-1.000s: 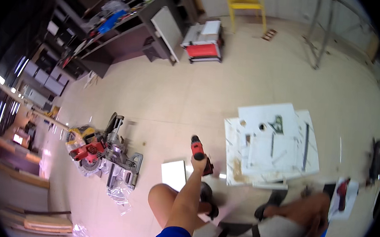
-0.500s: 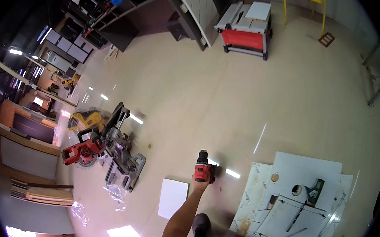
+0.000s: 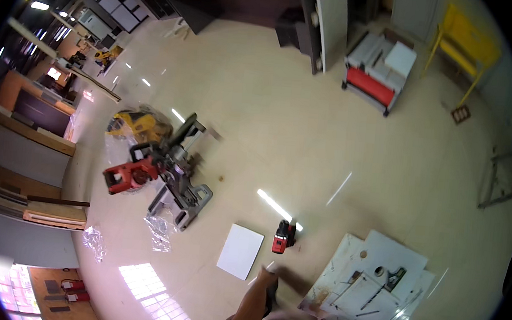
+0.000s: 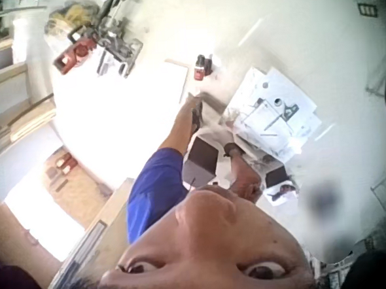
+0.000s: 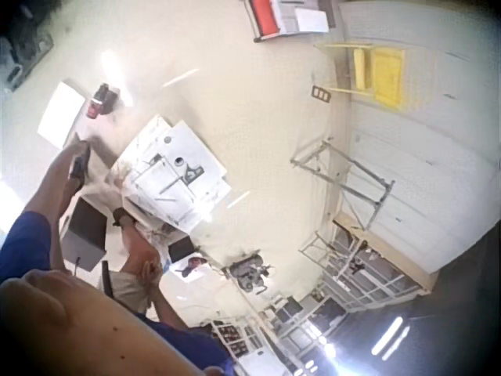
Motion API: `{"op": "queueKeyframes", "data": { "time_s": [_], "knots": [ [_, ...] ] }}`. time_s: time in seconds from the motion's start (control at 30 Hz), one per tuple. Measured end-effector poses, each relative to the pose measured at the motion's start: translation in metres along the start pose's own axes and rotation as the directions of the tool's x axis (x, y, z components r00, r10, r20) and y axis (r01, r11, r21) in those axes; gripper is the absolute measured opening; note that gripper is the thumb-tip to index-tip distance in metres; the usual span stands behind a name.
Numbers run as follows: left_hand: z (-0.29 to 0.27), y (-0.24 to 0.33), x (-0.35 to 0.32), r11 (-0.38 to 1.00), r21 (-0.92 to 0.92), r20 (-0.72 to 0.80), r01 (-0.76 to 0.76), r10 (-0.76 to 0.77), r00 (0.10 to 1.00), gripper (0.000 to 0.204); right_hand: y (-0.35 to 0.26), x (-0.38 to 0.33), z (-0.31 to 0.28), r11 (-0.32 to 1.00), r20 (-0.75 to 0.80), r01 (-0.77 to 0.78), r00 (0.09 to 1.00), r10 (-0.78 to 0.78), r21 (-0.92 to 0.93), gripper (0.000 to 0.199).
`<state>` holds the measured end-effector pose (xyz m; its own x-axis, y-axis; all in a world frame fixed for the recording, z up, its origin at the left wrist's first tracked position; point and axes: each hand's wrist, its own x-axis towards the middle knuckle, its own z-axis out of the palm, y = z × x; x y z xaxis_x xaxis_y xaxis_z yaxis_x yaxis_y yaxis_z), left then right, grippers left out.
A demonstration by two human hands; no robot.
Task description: The person sits on the floor and uses a cordless drill to make holes in a small white rectangular board. They swap drill bits between attempts and continue drilling at different spots on the board.
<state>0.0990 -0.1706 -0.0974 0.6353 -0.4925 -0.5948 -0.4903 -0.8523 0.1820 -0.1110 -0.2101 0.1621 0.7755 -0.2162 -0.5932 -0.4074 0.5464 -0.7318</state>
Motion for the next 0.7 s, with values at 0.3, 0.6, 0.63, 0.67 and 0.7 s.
{"op": "queueKeyframes", "data": {
  "time_s": [0.3,0.6,0.63,0.67,0.7],
  "knots": [
    [-0.296,0.125,-0.203,0.814,-0.581,0.433,-0.025,0.334,0.838,0.061,-0.165,-0.106,0.070,0.996,-0.381,0.087,0.922,-0.075,0.013,0.019],
    [-0.431,0.192,-0.353,0.774,-0.614,0.778,0.157,0.561,0.283,0.054,-0.151,-0.181,0.143,0.933,-0.771,0.333,0.627,-0.112,0.135,0.024],
    [-0.433,0.188,-0.367,0.801,-0.583,0.805,0.140,0.544,0.237,0.053,-0.142,-0.183,0.152,0.922,-0.784,0.362,0.608,-0.120,0.139,0.025],
    [-0.433,0.186,-0.382,0.822,-0.558,0.824,0.116,0.533,0.190,0.052,-0.134,-0.187,0.157,0.911,-0.793,0.388,0.594,-0.134,0.136,0.025],
    [-0.433,0.180,-0.391,0.836,-0.544,0.833,0.075,0.527,0.170,0.052,-0.125,-0.186,0.163,0.904,-0.792,0.410,0.589,-0.161,0.121,0.026]
  ]
}}
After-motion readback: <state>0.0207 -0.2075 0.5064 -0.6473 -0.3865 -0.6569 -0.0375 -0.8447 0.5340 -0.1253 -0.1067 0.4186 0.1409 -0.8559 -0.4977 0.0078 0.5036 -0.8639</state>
